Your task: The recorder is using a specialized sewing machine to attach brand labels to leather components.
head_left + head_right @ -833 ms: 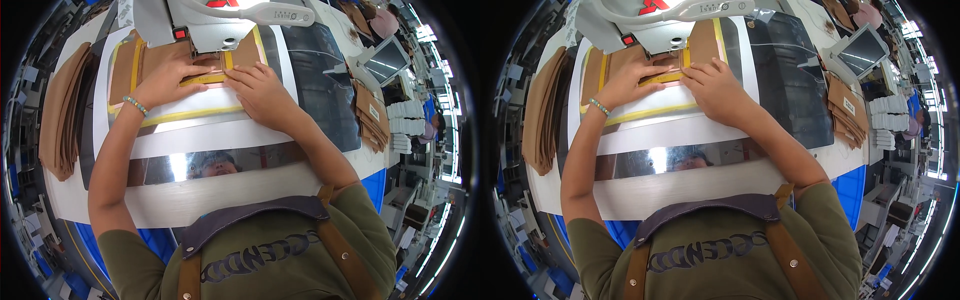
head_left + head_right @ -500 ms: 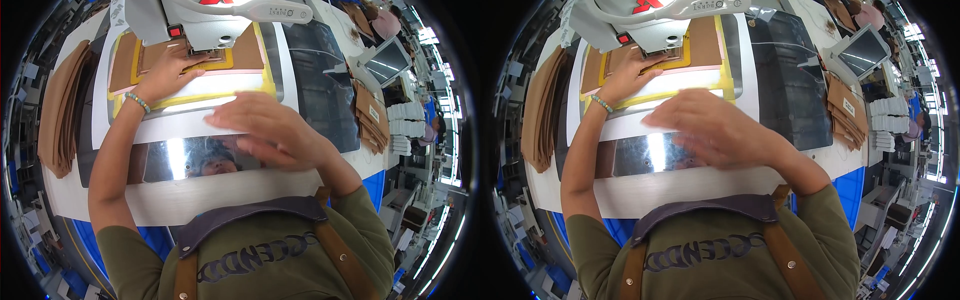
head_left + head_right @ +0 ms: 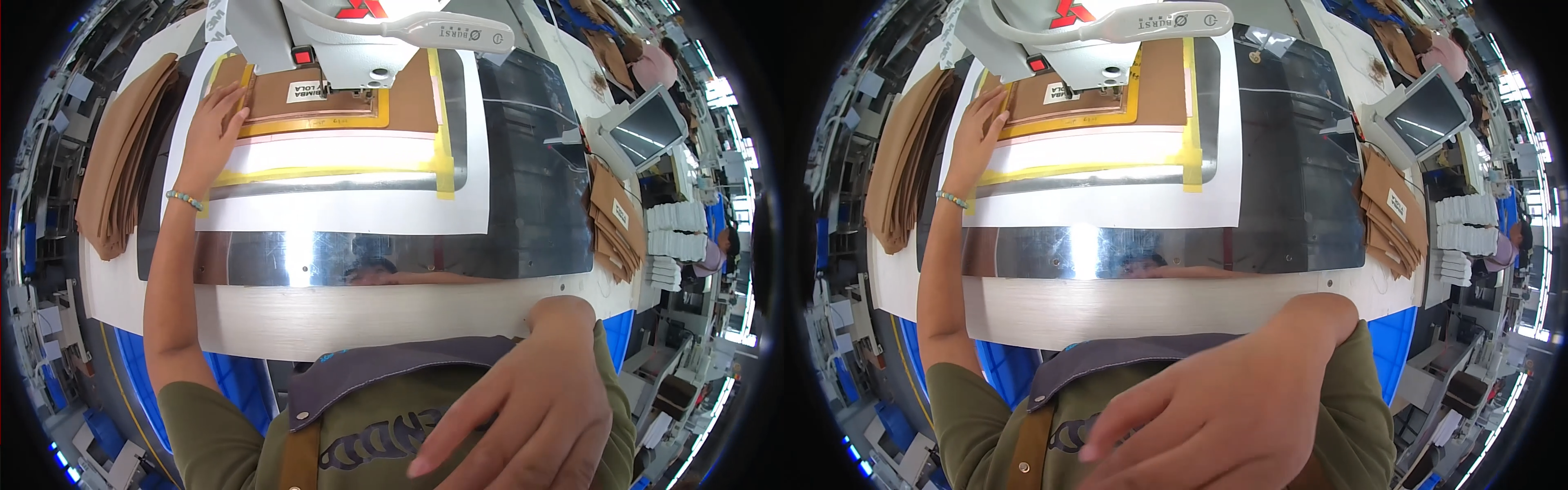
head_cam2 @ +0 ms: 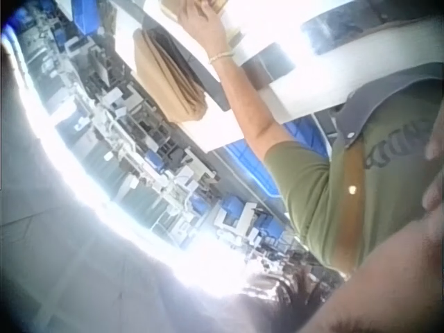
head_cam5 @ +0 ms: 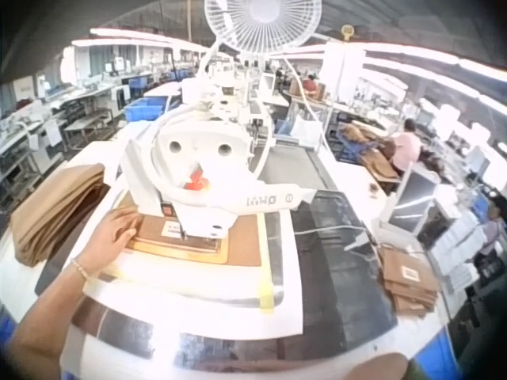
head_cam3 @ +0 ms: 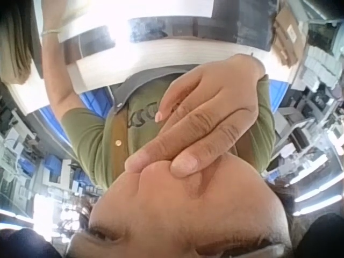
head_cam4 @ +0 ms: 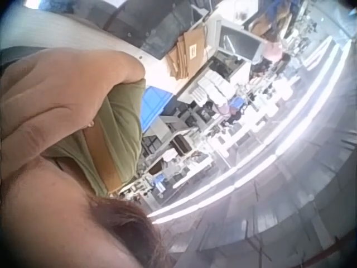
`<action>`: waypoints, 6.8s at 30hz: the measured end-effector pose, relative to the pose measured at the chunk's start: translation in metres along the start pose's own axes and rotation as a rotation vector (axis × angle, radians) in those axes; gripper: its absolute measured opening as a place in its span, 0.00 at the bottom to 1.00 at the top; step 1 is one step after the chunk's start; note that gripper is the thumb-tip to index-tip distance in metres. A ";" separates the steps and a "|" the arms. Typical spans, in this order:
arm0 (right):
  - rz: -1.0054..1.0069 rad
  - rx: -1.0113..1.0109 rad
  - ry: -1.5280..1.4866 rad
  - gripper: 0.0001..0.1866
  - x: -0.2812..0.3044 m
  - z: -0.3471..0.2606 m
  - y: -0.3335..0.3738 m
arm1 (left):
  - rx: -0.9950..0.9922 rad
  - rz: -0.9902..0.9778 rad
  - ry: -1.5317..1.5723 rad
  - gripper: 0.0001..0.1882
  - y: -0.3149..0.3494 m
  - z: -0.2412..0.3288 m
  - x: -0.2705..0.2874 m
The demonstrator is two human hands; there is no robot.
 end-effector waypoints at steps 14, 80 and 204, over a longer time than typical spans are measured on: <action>-0.283 -0.904 1.108 0.18 0.092 0.066 0.107 | 0.189 -0.149 -0.361 0.26 -0.013 -0.051 -0.003; -0.468 -0.977 1.056 0.25 0.095 0.128 0.106 | 1.290 0.960 0.854 0.31 0.710 0.030 -0.018; -0.040 -1.217 0.732 0.16 0.266 0.136 0.097 | -0.269 -0.285 -0.123 0.34 -0.013 0.145 -0.041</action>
Point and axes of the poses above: each hand's wrist, its own y-axis away from the middle knuckle, its own x-axis out of the back of the hand, z = x × y, the point moved 3 cm from there along -y, towards the middle knuckle, and after that the axes turned 14 degrees about -z, right-handed, at the moved point
